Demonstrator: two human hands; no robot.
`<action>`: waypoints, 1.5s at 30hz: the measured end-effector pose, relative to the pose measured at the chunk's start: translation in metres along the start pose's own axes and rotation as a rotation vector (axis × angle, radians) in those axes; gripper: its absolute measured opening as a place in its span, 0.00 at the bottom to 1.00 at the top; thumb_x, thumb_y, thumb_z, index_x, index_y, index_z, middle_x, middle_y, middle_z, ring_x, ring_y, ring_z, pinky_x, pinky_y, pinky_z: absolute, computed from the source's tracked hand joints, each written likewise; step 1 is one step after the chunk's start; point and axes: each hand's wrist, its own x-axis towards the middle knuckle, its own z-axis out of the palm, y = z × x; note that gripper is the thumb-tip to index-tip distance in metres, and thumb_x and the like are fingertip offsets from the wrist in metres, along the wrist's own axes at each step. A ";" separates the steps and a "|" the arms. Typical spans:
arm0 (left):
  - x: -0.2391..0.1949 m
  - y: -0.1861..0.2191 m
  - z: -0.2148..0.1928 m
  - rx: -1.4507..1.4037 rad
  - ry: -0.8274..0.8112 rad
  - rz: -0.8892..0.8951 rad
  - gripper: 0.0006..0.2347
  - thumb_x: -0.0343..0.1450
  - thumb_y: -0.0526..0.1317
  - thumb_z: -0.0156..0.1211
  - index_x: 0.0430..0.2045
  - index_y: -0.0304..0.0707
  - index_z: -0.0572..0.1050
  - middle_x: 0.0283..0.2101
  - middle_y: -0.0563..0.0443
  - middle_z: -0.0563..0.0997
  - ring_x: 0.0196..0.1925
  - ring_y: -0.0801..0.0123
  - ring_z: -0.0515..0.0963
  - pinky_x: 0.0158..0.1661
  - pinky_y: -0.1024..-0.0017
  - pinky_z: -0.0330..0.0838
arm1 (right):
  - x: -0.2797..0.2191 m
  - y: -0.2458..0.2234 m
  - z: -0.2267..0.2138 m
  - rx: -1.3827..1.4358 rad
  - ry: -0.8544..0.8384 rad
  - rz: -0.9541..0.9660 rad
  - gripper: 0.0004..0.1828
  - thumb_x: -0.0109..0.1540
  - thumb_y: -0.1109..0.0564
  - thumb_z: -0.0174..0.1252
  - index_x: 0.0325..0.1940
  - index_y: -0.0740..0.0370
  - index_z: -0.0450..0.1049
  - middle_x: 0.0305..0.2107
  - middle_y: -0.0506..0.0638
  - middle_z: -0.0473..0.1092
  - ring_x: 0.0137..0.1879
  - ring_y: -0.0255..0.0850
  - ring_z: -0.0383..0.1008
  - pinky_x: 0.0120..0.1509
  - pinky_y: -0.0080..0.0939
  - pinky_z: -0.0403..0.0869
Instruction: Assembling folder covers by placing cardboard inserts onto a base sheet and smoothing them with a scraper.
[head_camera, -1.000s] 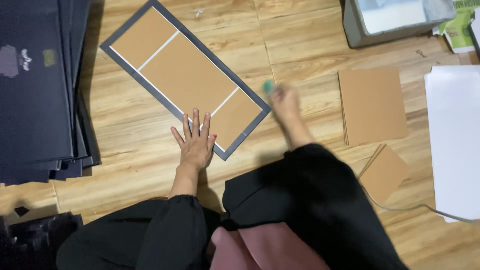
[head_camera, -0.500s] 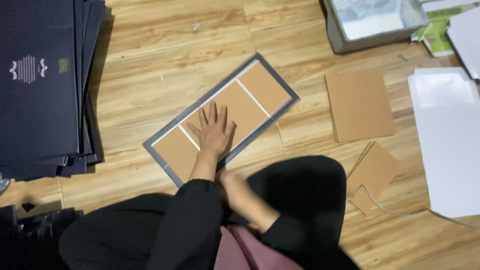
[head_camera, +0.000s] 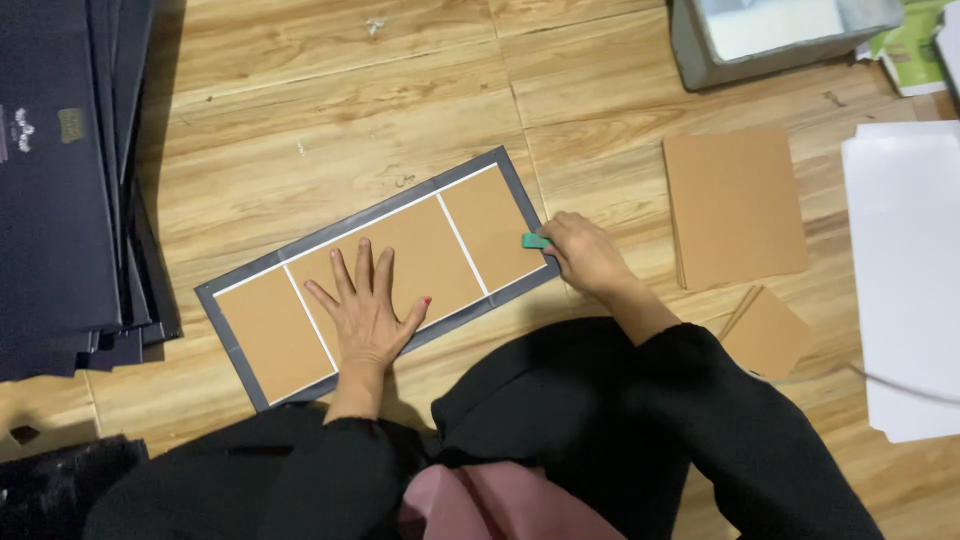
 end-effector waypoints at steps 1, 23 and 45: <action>0.005 -0.001 0.003 0.000 -0.009 -0.001 0.32 0.59 0.65 0.36 0.57 0.57 0.53 0.66 0.55 0.48 0.67 0.49 0.39 0.55 0.33 0.32 | 0.016 0.010 0.009 0.005 -0.007 0.003 0.09 0.57 0.50 0.50 0.38 0.54 0.67 0.28 0.47 0.64 0.42 0.43 0.69 0.46 0.40 0.69; 0.003 -0.002 0.004 -0.010 0.045 0.015 0.31 0.58 0.63 0.39 0.57 0.58 0.54 0.65 0.54 0.51 0.67 0.46 0.42 0.54 0.33 0.33 | -0.027 0.011 -0.001 -0.081 -0.097 -0.182 0.08 0.57 0.50 0.50 0.34 0.55 0.63 0.28 0.46 0.63 0.42 0.41 0.67 0.46 0.35 0.69; 0.025 -0.006 -0.033 0.014 -0.117 -0.089 0.39 0.52 0.68 0.48 0.57 0.55 0.55 0.58 0.56 0.61 0.61 0.57 0.54 0.58 0.43 0.37 | -0.008 -0.002 -0.011 0.029 -0.260 0.126 0.11 0.55 0.55 0.49 0.39 0.61 0.66 0.31 0.58 0.66 0.43 0.55 0.68 0.47 0.54 0.69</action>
